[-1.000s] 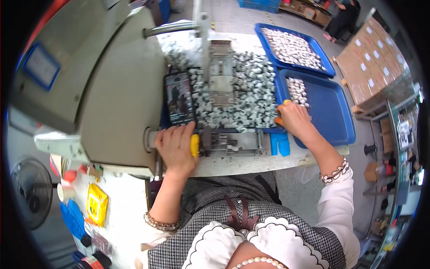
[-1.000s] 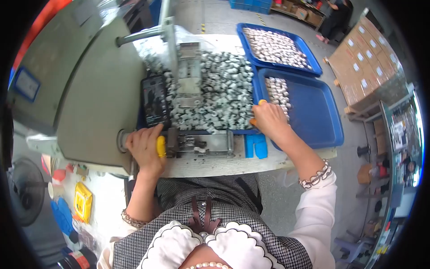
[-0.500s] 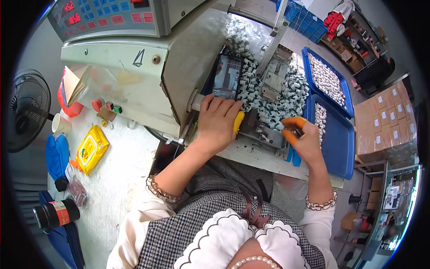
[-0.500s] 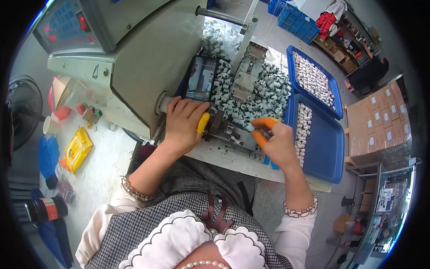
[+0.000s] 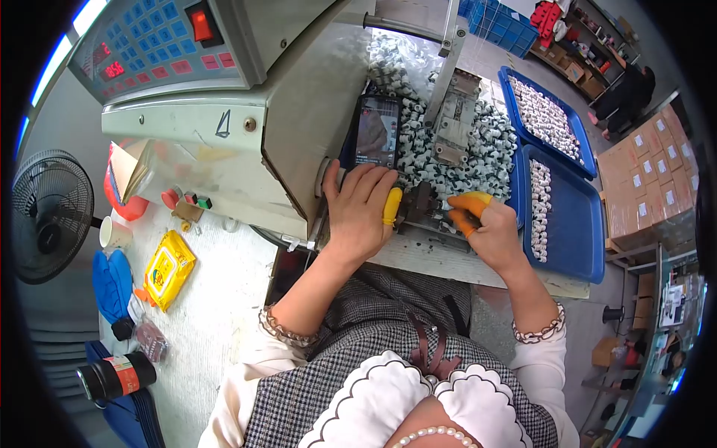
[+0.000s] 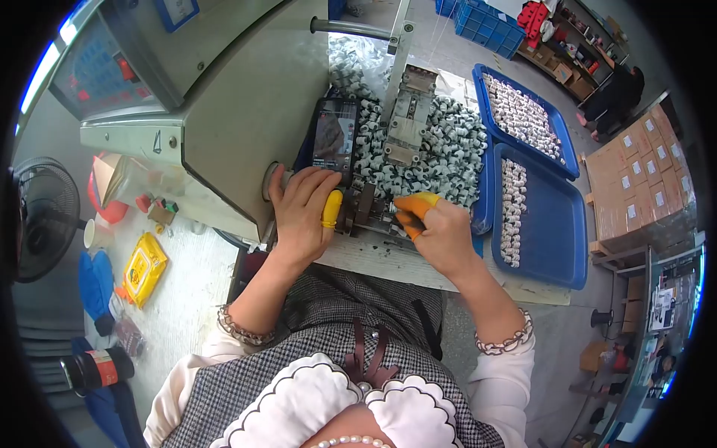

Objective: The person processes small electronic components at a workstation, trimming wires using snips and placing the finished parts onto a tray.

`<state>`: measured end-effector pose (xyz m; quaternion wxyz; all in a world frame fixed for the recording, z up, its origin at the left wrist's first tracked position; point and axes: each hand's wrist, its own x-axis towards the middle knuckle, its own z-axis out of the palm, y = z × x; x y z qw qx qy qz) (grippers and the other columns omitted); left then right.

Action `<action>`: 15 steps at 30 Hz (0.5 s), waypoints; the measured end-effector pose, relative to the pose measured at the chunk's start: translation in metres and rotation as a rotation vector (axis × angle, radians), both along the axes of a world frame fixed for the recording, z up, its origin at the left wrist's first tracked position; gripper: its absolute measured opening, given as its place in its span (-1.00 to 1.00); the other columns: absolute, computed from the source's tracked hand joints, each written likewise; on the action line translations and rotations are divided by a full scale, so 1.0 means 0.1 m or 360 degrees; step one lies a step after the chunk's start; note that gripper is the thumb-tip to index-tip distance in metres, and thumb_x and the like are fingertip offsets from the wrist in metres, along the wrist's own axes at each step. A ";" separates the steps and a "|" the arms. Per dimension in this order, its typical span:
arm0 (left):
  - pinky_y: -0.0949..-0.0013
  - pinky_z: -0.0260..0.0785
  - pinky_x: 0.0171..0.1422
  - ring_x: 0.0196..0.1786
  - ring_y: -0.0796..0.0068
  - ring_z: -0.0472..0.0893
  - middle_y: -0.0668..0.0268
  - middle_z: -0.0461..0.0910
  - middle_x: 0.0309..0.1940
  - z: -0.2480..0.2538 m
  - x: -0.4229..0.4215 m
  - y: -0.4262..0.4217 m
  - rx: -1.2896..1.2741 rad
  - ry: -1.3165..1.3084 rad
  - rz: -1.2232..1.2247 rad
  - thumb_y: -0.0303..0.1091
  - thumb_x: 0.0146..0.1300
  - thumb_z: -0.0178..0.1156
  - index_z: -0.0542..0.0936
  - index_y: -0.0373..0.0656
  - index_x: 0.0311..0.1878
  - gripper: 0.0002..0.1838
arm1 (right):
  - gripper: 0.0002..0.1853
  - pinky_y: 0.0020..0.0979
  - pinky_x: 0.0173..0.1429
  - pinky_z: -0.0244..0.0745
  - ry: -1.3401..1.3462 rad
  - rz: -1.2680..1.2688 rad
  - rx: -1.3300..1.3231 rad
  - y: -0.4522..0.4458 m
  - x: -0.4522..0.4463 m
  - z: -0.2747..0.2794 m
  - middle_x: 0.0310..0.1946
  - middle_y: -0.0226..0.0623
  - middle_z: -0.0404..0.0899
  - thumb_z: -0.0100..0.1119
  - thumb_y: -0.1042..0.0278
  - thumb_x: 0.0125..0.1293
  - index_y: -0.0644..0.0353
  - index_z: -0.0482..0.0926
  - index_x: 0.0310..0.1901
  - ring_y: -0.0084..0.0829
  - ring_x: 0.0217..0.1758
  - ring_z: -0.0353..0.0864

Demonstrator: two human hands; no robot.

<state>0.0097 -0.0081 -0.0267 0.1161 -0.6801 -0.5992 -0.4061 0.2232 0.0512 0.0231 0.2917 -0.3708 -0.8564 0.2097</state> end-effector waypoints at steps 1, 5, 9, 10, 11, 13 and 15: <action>-0.11 -0.12 0.44 0.12 0.29 0.49 0.28 0.56 -0.06 -0.01 -0.01 0.01 0.0032 0.0011 0.0020 -0.47 -0.09 0.15 0.55 -0.17 0.03 -0.52 | -0.77 -0.39 -0.28 0.55 -0.0086 0.0123 0.0237 0.02 0.01 -0.05 -0.38 -0.18 0.65 0.36 0.48 0.05 0.21 0.68 -0.19 -0.25 -0.42 0.64; -0.04 -0.05 0.42 0.06 0.27 0.50 0.28 0.58 -0.13 0.04 -0.02 0.07 -0.0075 0.0045 0.0046 -0.45 -0.11 0.17 0.57 -0.16 -0.01 -0.54 | -0.78 -0.36 -0.29 0.53 -0.0033 0.0173 0.0280 0.06 -0.02 -0.13 -0.42 -0.19 0.65 0.39 0.45 0.02 0.20 0.69 -0.24 -0.22 -0.41 0.63; 0.12 0.08 0.34 -0.03 0.23 0.51 0.27 0.58 -0.26 0.20 -0.06 0.07 -0.0551 0.0176 0.0113 -0.47 -0.16 0.19 0.61 -0.16 -0.21 -0.67 | -0.86 -0.38 -0.33 0.50 -0.0110 0.0132 -0.0089 0.15 -0.09 -0.01 -0.47 -0.21 0.64 0.35 0.46 0.07 0.26 0.71 -0.29 -0.31 -0.48 0.62; 0.12 0.08 0.34 -0.03 0.24 0.51 0.28 0.57 -0.28 0.22 -0.11 0.04 -0.0397 0.0048 -0.0024 -0.51 -0.19 0.20 0.62 -0.14 -0.23 -0.67 | -0.81 -0.41 -0.34 0.50 -0.0044 -0.0010 -0.0475 0.15 -0.10 -0.03 -0.50 -0.27 0.63 0.34 0.46 0.10 0.30 0.69 -0.22 -0.41 -0.51 0.59; 0.11 0.08 0.34 -0.03 0.24 0.51 0.29 0.57 -0.31 0.26 -0.16 0.04 -0.0233 -0.0078 -0.0161 -0.55 -0.21 0.21 0.62 -0.12 -0.25 -0.66 | -0.76 -0.43 -0.36 0.49 0.0030 -0.0149 -0.0849 0.16 -0.11 -0.03 -0.53 -0.33 0.62 0.33 0.45 0.14 0.34 0.68 -0.16 -0.50 -0.54 0.56; -0.02 0.01 0.38 0.06 0.23 0.47 0.30 0.52 -0.17 0.44 -0.12 -0.05 -0.0304 -0.0041 -0.0377 -0.54 -0.19 0.28 0.60 -0.07 -0.12 -0.57 | -0.66 -0.52 -0.44 0.43 0.0281 -0.0208 -0.1139 0.13 -0.12 0.11 -0.55 -0.42 0.57 0.29 0.42 0.18 0.37 0.62 -0.01 -0.66 -0.56 0.47; -0.15 -0.07 0.41 0.18 0.20 0.40 0.30 0.46 -0.06 0.46 0.13 -0.05 -0.0269 0.0118 -0.0526 -0.45 -0.19 0.35 0.55 -0.08 0.00 -0.46 | -0.60 -0.66 -0.55 0.24 0.0370 -0.0134 -0.1348 0.15 -0.03 0.15 -0.59 -0.44 0.56 0.25 0.41 0.20 0.29 0.57 0.09 -0.73 -0.62 0.41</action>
